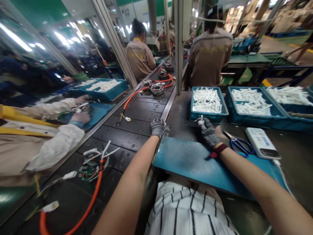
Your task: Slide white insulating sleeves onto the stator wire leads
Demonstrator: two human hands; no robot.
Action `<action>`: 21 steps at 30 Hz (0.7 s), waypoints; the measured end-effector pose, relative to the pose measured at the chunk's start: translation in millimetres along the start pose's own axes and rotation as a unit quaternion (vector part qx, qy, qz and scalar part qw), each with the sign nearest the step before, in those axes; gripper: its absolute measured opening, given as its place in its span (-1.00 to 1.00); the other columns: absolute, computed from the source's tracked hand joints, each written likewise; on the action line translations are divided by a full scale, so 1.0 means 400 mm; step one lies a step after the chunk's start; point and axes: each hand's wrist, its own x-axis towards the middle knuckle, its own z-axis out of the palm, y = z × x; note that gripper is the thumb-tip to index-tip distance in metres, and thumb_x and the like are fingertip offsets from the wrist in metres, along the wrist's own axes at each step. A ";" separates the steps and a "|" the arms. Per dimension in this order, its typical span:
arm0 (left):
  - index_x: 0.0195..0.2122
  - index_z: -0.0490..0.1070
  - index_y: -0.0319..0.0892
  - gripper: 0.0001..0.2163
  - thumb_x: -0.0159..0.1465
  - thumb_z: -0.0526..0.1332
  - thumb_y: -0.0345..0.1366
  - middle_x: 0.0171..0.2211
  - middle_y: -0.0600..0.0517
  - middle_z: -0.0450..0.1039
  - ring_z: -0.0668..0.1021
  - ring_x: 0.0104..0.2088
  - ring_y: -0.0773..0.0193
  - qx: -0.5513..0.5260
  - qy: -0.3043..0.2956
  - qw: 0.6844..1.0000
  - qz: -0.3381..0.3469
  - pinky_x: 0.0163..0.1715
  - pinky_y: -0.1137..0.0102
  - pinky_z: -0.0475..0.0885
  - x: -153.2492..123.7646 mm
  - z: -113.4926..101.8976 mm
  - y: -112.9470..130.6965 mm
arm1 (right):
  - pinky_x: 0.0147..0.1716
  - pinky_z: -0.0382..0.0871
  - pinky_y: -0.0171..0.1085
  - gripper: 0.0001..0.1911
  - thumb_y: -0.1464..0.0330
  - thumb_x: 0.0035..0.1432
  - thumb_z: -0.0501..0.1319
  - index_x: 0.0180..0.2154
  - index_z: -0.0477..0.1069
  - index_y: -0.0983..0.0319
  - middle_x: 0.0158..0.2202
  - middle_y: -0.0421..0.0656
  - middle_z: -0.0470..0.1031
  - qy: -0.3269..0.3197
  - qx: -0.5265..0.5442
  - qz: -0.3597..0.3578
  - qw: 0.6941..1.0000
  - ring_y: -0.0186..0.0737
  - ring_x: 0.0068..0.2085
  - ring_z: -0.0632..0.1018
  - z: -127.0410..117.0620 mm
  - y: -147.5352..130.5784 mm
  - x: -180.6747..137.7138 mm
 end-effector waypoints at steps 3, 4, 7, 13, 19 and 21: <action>0.00 0.41 -0.17 -0.69 0.36 0.03 -0.16 0.06 -0.17 0.42 0.43 0.07 -0.02 0.005 0.006 1.000 -0.001 0.04 0.18 0.30 0.003 0.004 -0.001 | -0.02 0.44 -0.04 -0.58 -0.06 0.16 0.12 -0.32 0.36 0.17 -0.28 -0.07 0.52 -0.018 0.027 0.025 0.999 -0.13 -0.22 0.51 0.014 0.016 -0.036; 0.00 0.41 -0.17 -0.68 0.36 0.03 -0.15 0.06 -0.17 0.42 0.43 0.07 -0.02 0.007 0.007 1.000 -0.002 0.03 0.18 0.30 0.004 0.005 -0.001 | -0.03 0.44 -0.06 -0.59 -0.06 0.14 0.15 -0.35 0.35 0.16 -0.29 -0.09 0.50 -0.025 0.034 0.035 0.999 -0.14 -0.22 0.49 0.014 0.019 -0.035; 0.00 0.41 -0.18 -0.67 0.36 0.02 -0.14 0.06 -0.18 0.42 0.43 0.07 -0.02 0.013 0.008 1.000 -0.004 0.02 0.19 0.30 0.006 0.008 -0.001 | -0.08 0.42 -0.09 -0.60 -0.05 0.06 0.24 -0.40 0.29 0.14 -0.34 -0.13 0.45 -0.042 0.033 0.056 0.997 -0.15 -0.27 0.45 0.010 0.023 -0.019; 0.01 0.40 -0.17 -0.68 0.36 0.03 -0.14 0.08 -0.17 0.41 0.43 0.08 -0.01 0.011 0.009 1.000 -0.002 0.04 0.21 0.28 0.006 0.008 -0.002 | -0.15 0.44 -0.12 -0.65 0.02 0.05 0.26 -0.34 0.36 0.15 -0.38 -0.15 0.41 -0.047 0.007 0.068 0.997 -0.16 -0.29 0.43 0.026 0.019 -0.022; 0.01 0.40 -0.19 -0.67 0.36 0.03 -0.15 0.06 -0.17 0.42 0.44 0.06 0.00 0.006 0.009 1.000 -0.005 0.04 0.22 0.29 0.005 0.004 0.001 | -0.15 0.43 -0.09 -0.75 0.10 0.13 0.23 -0.31 0.40 0.14 -0.37 -0.12 0.47 -0.059 -0.021 0.065 0.996 -0.09 -0.26 0.46 0.028 0.022 -0.037; 0.01 0.40 -0.20 -0.67 0.36 0.03 -0.16 0.06 -0.17 0.42 0.44 0.06 -0.01 0.004 0.010 1.000 -0.007 0.04 0.21 0.30 0.004 0.003 0.002 | -0.17 0.42 -0.08 -0.74 0.10 0.14 0.21 -0.27 0.41 0.14 -0.37 -0.12 0.47 -0.057 -0.023 0.061 0.996 -0.08 -0.26 0.47 0.029 0.024 -0.040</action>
